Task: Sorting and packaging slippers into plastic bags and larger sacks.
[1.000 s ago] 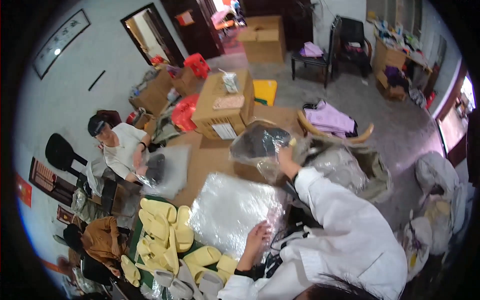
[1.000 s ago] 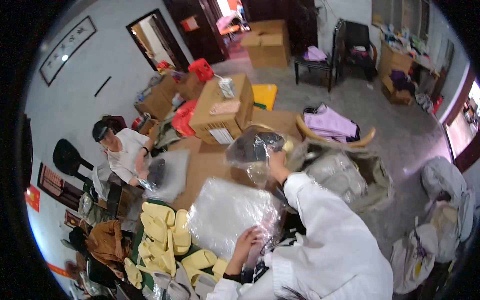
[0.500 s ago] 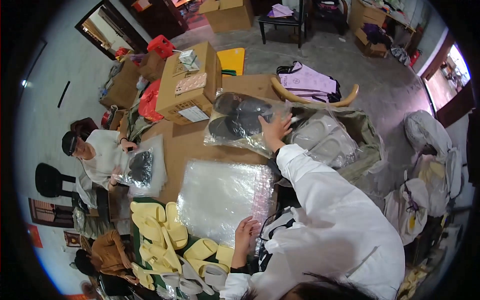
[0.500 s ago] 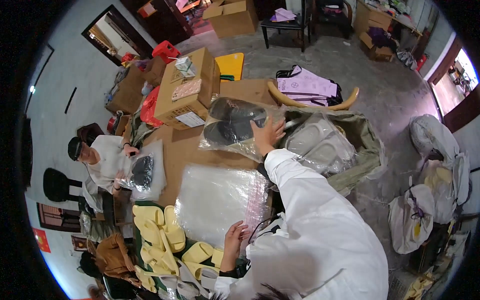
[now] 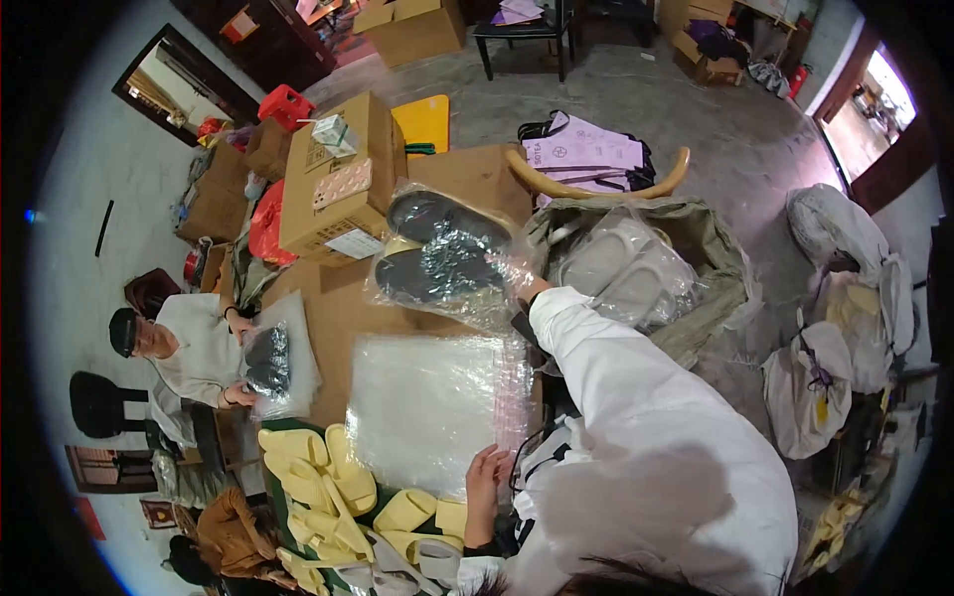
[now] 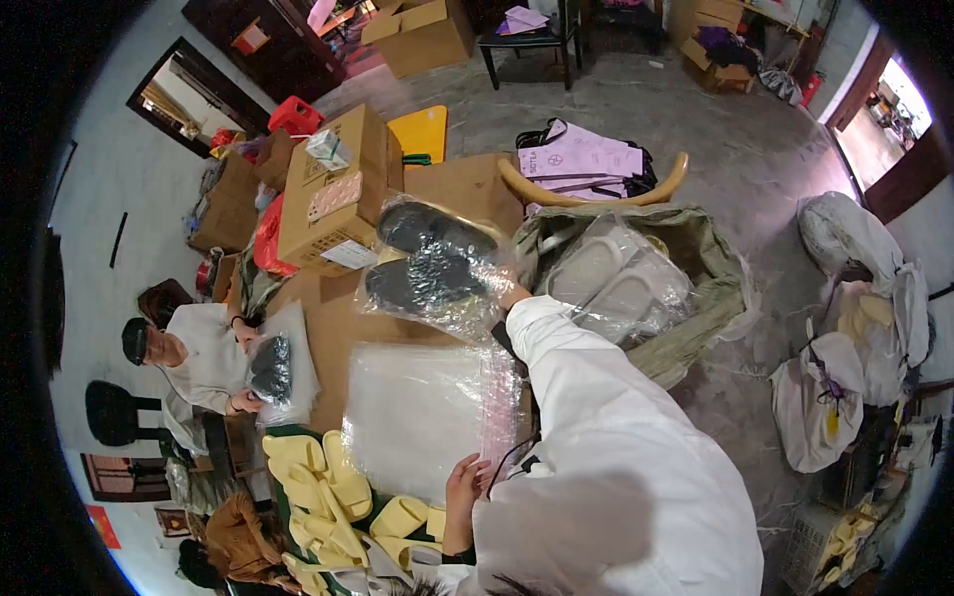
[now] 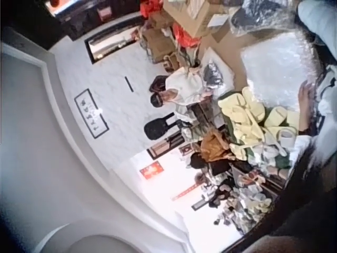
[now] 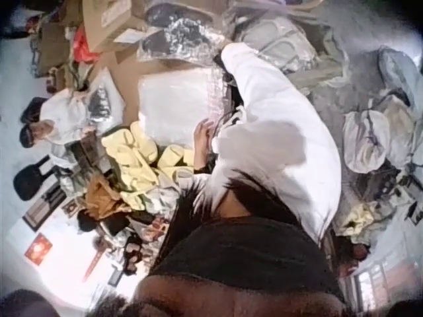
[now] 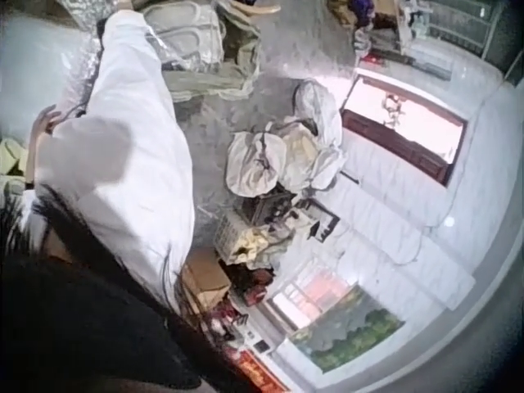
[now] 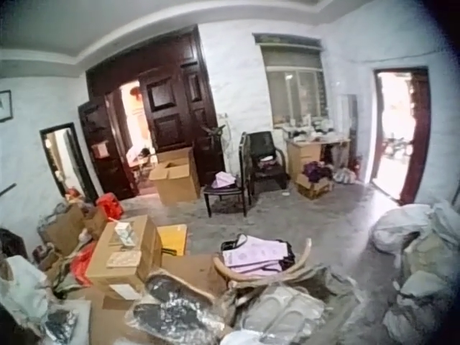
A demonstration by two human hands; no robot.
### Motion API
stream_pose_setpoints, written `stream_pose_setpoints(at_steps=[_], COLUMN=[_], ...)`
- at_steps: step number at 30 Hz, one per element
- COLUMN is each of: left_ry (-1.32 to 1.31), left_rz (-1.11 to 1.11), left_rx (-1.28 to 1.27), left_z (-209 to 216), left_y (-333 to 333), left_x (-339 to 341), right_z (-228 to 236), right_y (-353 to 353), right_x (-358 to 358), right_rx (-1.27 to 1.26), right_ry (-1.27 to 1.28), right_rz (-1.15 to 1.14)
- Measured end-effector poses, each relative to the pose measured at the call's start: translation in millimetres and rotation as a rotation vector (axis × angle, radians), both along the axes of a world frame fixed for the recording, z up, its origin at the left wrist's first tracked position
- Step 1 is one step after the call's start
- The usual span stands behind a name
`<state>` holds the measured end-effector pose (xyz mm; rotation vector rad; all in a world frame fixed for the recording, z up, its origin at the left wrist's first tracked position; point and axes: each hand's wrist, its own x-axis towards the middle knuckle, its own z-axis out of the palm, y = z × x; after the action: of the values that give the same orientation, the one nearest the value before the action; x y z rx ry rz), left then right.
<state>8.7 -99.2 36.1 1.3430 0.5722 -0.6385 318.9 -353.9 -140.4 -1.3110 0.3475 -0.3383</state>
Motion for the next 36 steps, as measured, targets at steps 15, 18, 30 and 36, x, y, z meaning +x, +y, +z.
stream_pose_setpoints(at_steps=[15, 18, 30, 36], left_ry=[-0.004, -0.045, -0.058, -0.063], left_rz=[0.018, 0.004, -0.346, -0.518], left_rx=[-0.033, -0.077, -0.164, -0.150], left_z=[-3, -19, -37, -27], left_y=[11, 24, -30, -129], left_x=[-8, -16, 9, 55], right_z=[130, 225, 323, 276], right_y=[28, 19, -139, -180], right_x=[-21, -51, -227, -300], right_rx=[0.767, 0.782, 0.422, 0.449], right_ry=[0.168, 0.119, -0.101, 0.272], right_rz=[0.192, 0.348, 0.031, -0.211])
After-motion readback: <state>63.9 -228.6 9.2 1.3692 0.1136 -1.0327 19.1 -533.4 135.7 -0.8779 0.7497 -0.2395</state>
